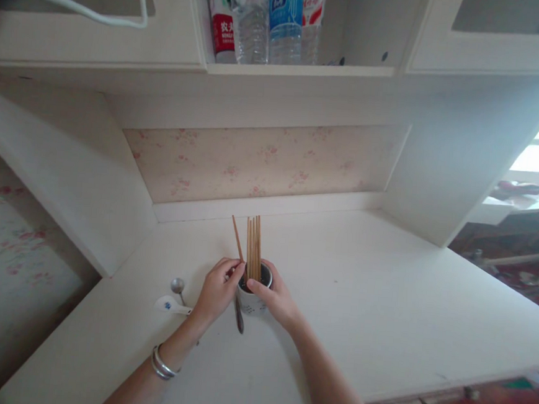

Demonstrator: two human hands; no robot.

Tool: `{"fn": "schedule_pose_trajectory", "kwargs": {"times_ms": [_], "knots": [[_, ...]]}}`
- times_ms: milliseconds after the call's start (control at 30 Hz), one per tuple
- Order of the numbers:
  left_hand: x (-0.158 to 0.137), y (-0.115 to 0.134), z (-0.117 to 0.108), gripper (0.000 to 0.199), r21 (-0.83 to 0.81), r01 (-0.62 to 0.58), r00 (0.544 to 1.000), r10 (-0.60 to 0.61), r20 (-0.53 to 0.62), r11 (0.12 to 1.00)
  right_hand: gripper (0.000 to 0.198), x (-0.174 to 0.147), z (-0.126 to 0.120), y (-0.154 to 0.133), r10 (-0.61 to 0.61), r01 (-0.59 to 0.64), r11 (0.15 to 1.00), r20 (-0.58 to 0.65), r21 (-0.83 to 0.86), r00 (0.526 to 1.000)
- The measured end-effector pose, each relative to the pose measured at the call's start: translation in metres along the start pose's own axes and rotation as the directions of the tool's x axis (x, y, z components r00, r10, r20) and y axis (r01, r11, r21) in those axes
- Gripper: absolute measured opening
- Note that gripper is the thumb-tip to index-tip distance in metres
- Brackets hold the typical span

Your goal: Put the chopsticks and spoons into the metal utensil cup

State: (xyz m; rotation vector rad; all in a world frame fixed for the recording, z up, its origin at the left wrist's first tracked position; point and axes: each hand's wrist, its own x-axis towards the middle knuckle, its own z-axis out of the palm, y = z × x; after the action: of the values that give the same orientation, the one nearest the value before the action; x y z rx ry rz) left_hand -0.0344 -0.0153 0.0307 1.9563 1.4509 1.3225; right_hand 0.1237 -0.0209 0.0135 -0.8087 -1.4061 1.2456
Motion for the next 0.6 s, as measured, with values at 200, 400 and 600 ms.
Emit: {"fn": "schedule_pose_trajectory", "kwargs": {"times_ms": [200,400,600], "knots": [[0.003,-0.001,0.002,0.029,-0.038,-0.020,1.000,0.019,-0.012,0.999,0.049,0.000,0.001,0.000,0.014,-0.013,1.000,-0.003,0.001,1.000],[0.016,0.003,0.002,0.028,0.029,-0.041,0.999,0.040,0.018,0.999,0.050,0.000,0.001,0.003,0.011,-0.011,1.000,-0.016,-0.018,1.000],[0.014,0.008,-0.002,0.029,0.111,-0.040,0.999,0.037,0.025,0.993,0.051,0.001,0.000,0.004,-0.005,0.005,1.000,-0.007,-0.027,1.000]]}}
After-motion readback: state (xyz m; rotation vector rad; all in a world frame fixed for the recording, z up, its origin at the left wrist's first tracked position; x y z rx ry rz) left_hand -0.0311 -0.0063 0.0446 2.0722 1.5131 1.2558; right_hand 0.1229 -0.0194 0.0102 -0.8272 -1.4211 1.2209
